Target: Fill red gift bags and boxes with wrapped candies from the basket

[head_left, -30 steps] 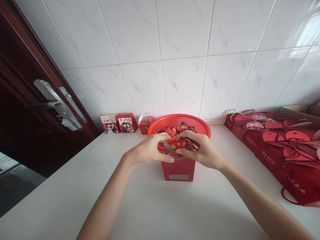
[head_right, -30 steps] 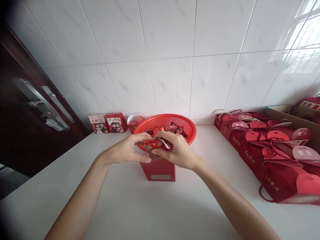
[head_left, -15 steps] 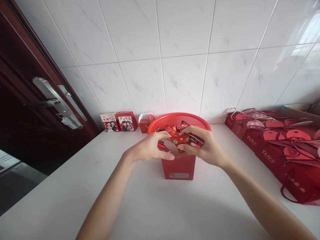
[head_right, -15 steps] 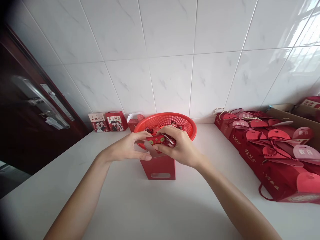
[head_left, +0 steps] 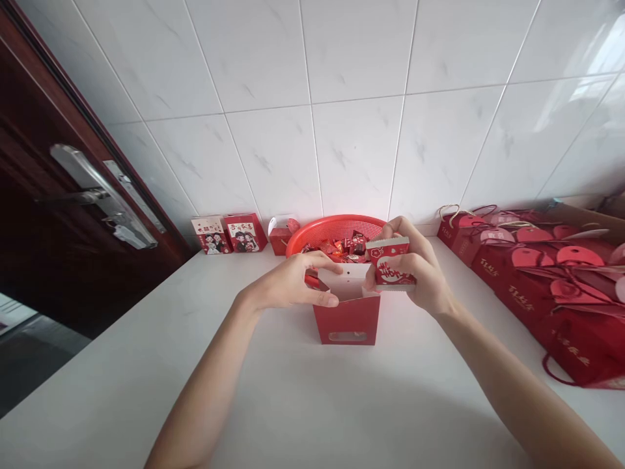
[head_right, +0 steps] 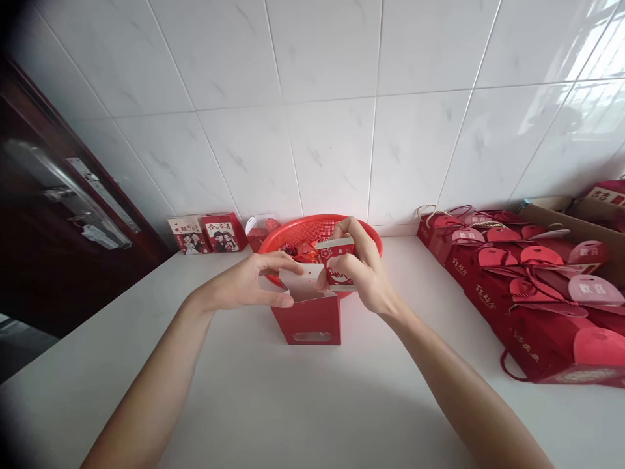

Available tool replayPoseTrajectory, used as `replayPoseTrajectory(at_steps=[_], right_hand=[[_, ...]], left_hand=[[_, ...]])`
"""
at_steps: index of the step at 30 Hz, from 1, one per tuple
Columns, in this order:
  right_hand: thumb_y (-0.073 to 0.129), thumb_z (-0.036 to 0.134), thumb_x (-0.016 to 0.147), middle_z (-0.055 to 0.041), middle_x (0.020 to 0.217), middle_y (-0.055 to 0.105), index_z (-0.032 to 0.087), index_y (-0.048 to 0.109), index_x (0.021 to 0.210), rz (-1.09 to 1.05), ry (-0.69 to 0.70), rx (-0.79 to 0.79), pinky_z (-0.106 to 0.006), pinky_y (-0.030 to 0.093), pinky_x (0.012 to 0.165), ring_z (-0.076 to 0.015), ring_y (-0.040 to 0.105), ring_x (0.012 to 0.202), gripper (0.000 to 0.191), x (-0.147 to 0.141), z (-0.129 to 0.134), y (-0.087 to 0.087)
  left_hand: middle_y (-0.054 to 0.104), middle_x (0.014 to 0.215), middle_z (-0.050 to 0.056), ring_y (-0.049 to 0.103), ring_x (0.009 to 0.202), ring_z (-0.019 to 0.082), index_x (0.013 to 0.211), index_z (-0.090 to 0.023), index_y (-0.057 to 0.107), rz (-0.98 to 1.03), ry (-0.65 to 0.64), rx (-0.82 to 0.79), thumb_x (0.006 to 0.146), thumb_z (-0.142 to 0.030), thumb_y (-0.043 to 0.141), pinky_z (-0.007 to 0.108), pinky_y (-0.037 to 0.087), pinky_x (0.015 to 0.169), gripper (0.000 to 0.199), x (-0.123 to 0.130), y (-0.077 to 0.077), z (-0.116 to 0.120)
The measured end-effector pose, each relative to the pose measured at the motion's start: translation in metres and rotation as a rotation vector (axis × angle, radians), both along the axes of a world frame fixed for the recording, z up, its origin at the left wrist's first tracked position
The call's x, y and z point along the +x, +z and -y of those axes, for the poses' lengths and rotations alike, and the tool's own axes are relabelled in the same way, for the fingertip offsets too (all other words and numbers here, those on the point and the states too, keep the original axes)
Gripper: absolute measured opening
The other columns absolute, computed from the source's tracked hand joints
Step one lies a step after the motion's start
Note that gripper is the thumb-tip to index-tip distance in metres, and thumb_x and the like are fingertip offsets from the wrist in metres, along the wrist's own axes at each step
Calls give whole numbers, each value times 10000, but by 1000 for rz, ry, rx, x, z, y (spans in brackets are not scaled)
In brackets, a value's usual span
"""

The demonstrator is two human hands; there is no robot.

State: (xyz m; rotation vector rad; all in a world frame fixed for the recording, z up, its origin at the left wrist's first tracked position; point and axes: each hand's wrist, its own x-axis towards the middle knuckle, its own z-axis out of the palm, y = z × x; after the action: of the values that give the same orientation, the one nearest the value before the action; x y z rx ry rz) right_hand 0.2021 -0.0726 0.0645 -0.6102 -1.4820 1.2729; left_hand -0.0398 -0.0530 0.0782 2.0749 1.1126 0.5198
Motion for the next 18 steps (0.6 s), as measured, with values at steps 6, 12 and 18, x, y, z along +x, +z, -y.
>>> replayPoseTrajectory(at_steps=[6, 12, 18], right_hand=[[633, 222, 809, -7, 779, 692, 235, 536, 822, 24, -113, 24, -311, 551, 579, -201, 685, 697, 99, -7, 0, 2], [729, 399, 860, -43, 858, 697, 197, 650, 896, 136, -117, 145, -320, 563, 642, -184, 662, 735, 220, -18, -4, -4], [715, 334, 873, -24, 840, 688, 191, 654, 900, 247, -86, 164, -298, 543, 617, -164, 639, 704, 157, -22, -9, -16]], left_hand=[[629, 1323, 69, 576, 1248, 313, 1202, -271, 713, -7, 19, -40, 694, -426, 870, 407, 536, 952, 554, 1, 2, 2], [645, 1241, 50, 660, 1042, 245, 1088, -238, 735, 8, 1, -76, 723, -377, 849, 360, 551, 863, 407, 5, 4, 4], [674, 1073, 37, 661, 1016, 232, 1017, -194, 725, 50, -24, -8, 737, -347, 828, 332, 544, 853, 335, 5, 1, 1]])
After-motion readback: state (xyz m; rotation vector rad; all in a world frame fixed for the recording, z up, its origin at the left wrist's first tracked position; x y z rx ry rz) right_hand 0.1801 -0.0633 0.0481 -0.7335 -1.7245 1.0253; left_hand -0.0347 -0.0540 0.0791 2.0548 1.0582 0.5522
